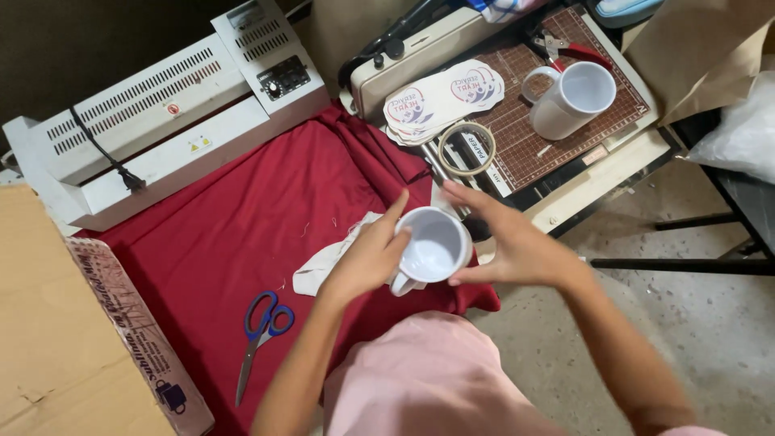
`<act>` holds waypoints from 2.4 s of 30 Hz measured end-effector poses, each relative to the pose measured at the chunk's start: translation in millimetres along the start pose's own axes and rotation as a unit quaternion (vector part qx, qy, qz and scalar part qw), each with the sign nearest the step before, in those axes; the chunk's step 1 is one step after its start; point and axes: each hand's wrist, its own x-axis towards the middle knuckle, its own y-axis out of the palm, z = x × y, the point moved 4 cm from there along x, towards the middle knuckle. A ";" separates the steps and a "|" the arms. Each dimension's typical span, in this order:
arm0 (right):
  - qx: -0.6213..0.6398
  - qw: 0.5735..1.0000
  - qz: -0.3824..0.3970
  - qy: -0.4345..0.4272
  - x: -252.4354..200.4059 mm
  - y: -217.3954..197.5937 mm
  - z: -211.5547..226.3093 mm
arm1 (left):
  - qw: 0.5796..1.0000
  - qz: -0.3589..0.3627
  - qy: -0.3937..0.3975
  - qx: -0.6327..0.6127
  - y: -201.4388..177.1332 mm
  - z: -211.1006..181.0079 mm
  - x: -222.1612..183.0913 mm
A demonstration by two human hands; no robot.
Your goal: The person is preparing ceramic mugs for printing by cleaning them with a cloth and attaching a sublimation design using tape and scissors.
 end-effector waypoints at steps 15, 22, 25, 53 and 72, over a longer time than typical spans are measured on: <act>-0.167 0.972 -0.151 0.070 -23.0 -48.6 -30.5 | 0.980 -0.038 0.195 0.001 27.8 -108.2 39.4; -0.261 0.885 -0.341 0.182 -52.8 -93.5 -151.0 | 0.936 -0.182 0.297 -0.057 3.3 -56.8 22.9; -0.255 0.865 -0.370 0.223 -57.0 -102.3 -187.1 | 0.952 -0.203 0.215 -0.083 -9.8 -12.7 12.0; -0.297 0.851 -0.330 0.282 -29.5 -96.4 -227.3 | 0.955 -0.272 -0.051 -0.106 -5.3 155.6 -31.8; -0.248 0.908 -0.337 -0.004 -2.1 52.2 -115.6 | 0.768 -0.520 -0.306 0.216 24.5 329.4 -162.1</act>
